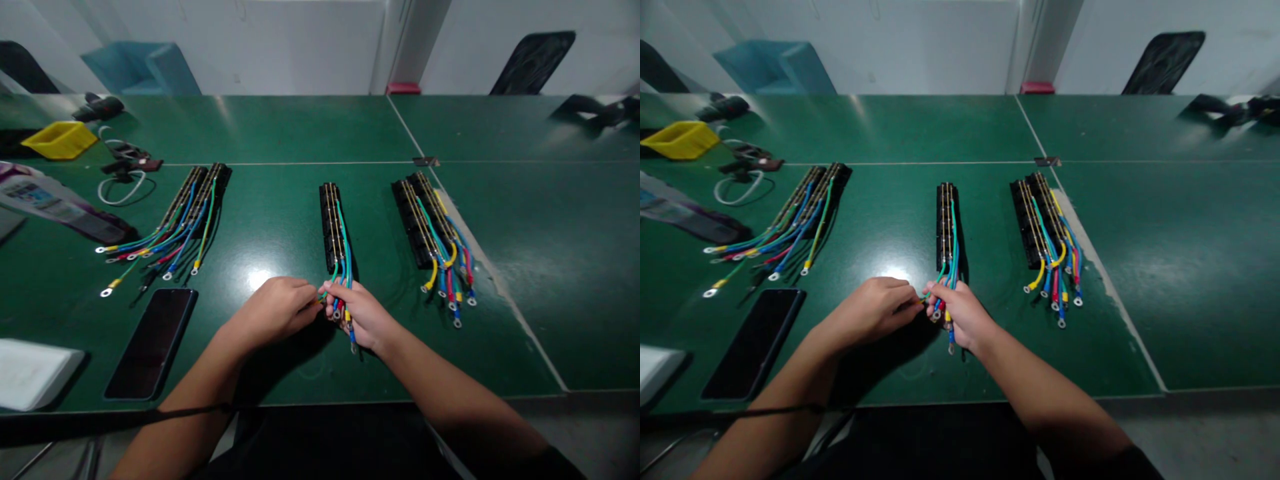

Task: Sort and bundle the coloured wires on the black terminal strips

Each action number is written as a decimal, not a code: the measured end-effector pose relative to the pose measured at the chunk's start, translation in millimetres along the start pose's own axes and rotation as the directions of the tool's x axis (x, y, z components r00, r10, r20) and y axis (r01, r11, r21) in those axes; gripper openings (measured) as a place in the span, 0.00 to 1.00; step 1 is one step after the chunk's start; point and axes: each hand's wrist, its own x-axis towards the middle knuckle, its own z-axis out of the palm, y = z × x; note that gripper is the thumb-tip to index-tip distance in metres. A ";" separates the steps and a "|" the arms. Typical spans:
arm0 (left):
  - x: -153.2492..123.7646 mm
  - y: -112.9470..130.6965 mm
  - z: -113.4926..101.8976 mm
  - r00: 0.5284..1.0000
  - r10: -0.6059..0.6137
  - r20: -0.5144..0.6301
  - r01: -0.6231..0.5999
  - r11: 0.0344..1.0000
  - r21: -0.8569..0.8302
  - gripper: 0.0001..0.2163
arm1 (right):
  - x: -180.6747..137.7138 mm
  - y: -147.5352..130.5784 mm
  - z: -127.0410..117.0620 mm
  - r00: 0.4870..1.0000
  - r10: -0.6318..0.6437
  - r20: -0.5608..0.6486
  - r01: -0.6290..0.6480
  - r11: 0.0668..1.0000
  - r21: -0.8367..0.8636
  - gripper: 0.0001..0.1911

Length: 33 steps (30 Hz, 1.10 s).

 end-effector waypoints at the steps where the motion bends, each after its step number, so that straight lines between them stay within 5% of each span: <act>1: 0.0 0.2 -0.6 1.000 0.004 0.002 -0.004 1.000 0.002 0.10 | -0.3 -0.3 0.6 1.000 0.003 -0.005 -0.003 1.000 -0.001 0.07; 33: -2.0 -6.8 8.7 1.000 0.023 -0.021 -0.024 0.998 -0.050 0.09 | -1.3 -2.3 1.9 1.000 0.026 0.001 -0.026 0.999 -0.024 0.05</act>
